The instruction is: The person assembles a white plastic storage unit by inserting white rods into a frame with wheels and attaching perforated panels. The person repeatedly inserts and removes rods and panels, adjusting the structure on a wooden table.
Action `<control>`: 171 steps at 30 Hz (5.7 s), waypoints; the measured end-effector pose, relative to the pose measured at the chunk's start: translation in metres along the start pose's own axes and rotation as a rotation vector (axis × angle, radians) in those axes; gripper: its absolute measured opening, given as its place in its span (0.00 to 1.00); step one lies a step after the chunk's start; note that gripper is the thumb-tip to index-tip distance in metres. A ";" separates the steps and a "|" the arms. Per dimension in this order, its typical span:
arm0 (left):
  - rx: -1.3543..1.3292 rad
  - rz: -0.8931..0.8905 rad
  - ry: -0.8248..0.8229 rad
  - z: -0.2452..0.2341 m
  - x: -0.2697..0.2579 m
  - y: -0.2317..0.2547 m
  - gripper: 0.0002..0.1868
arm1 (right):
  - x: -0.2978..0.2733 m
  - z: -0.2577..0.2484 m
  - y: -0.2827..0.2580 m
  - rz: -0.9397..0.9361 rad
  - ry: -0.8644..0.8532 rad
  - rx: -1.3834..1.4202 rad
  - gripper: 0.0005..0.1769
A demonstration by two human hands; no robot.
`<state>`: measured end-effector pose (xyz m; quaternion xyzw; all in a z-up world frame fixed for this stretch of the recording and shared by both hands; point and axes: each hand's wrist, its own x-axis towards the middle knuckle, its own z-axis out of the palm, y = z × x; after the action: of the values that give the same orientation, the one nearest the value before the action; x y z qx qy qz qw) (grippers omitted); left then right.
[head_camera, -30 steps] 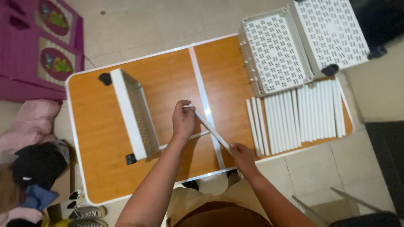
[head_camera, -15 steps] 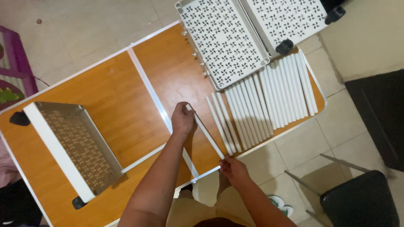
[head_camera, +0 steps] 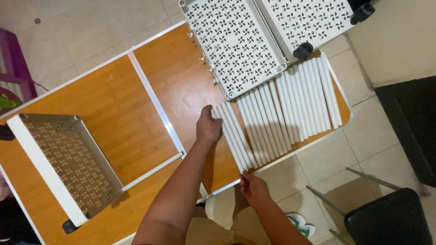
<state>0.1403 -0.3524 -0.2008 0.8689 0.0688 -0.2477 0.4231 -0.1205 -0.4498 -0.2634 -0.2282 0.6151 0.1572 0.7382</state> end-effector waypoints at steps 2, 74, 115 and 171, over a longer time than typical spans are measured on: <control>-0.028 -0.034 -0.019 0.003 -0.003 0.004 0.36 | 0.001 -0.001 -0.001 -0.020 -0.022 0.037 0.07; 0.414 0.384 0.652 -0.435 -0.295 -0.064 0.27 | -0.252 0.242 0.075 -1.895 -0.592 -1.920 0.16; 0.747 0.297 0.650 -0.411 -0.250 -0.061 0.46 | -0.331 0.372 0.032 -1.406 -0.325 -2.372 0.29; -0.188 -0.093 -0.020 -0.074 -0.058 -0.042 0.21 | -0.049 0.055 0.021 -0.592 0.001 -0.729 0.12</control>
<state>0.1041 -0.2641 -0.1636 0.8187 0.1277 -0.2683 0.4914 -0.0947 -0.4001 -0.2110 -0.6384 0.4285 0.1456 0.6226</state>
